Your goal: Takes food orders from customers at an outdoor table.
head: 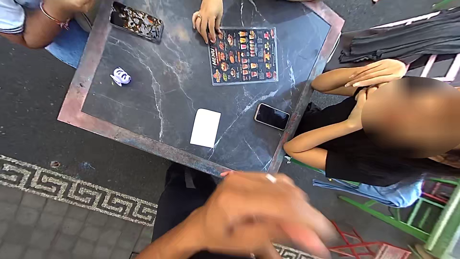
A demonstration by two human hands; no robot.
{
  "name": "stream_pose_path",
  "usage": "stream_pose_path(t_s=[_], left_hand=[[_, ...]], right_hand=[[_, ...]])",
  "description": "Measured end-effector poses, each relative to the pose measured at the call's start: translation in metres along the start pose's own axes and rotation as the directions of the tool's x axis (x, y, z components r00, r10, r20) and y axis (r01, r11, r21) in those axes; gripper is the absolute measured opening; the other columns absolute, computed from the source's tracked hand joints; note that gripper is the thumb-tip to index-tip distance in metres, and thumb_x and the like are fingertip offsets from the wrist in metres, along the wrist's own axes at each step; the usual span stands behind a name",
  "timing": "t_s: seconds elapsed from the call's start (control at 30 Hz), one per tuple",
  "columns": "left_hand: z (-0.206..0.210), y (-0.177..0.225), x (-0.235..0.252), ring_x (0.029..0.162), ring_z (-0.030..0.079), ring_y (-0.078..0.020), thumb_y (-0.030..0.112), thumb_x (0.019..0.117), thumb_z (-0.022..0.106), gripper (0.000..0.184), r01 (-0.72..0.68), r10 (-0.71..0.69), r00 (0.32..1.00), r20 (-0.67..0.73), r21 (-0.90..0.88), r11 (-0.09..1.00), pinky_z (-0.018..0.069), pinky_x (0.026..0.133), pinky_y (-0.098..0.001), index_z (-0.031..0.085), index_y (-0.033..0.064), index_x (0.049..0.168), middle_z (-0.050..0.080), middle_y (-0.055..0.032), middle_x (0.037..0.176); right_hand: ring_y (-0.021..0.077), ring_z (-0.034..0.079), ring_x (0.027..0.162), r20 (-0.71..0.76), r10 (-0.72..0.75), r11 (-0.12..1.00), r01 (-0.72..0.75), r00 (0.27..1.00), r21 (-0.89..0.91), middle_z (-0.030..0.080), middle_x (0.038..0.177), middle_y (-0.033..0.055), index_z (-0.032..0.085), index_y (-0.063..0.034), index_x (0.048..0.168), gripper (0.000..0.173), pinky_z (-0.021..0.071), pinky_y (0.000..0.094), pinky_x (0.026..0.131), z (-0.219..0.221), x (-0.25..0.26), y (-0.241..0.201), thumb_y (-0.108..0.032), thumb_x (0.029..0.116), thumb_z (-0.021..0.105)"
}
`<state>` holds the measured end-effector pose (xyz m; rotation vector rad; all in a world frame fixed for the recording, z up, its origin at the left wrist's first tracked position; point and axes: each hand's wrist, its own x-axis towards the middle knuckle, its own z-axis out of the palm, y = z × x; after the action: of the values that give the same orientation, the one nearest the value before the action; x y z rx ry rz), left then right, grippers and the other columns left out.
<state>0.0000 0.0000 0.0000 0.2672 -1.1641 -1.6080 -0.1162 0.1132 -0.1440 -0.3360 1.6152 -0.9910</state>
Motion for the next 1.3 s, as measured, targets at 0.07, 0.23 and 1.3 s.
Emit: stream_pose_path(t_s=[0.07,0.23,1.3], left_hand=[[-0.025,-0.056,-0.04,0.074,0.061,-0.0061,0.023,0.1079,0.053,0.03,0.172,-0.15,0.98,-0.129,0.184,0.968,0.0524,0.069,-0.0242,0.069,0.0014,0.095,0.068,-0.003,0.081],[-0.053,-0.127,-0.154,0.09,0.066,-0.0213,0.017,0.1105,0.042,0.029,0.624,-0.526,0.723,-0.448,0.099,0.775,0.0571,0.077,-0.0362,0.067,0.0023,0.114,0.069,-0.0094,0.104],[-0.349,-0.277,-0.528,0.06,0.059,-0.0121,0.037,0.1051,0.057,0.043,0.601,-0.543,0.055,-0.838,-0.407,0.688,0.0526,0.061,-0.0332,0.069,0.0036,0.08,0.063,-0.0029,0.068]], right_hand=[[0.0035,0.046,0.046,0.019,-0.07,0.996,0.069,0.997,0.062,0.053,0.057,-0.0037,0.069,-0.0033,0.095,0.035,0.0414,0.0204,0.046,-0.01,0.004,0.014,-0.02,0.1093,0.042],[0.0049,0.036,0.043,0.143,-0.129,0.984,0.11,0.981,0.139,0.043,0.054,-0.0036,0.06,-0.0079,0.073,0.048,0.0316,0.0216,0.041,-0.018,0.002,0.049,-0.032,0.1104,0.044],[0.0131,0.071,0.103,0.463,0.167,0.611,0.278,0.87,-0.742,0.074,0.119,0.0065,0.067,-0.0016,0.129,0.039,0.0604,0.0309,0.084,0.167,0.076,0.365,-0.027,0.1079,0.046]])
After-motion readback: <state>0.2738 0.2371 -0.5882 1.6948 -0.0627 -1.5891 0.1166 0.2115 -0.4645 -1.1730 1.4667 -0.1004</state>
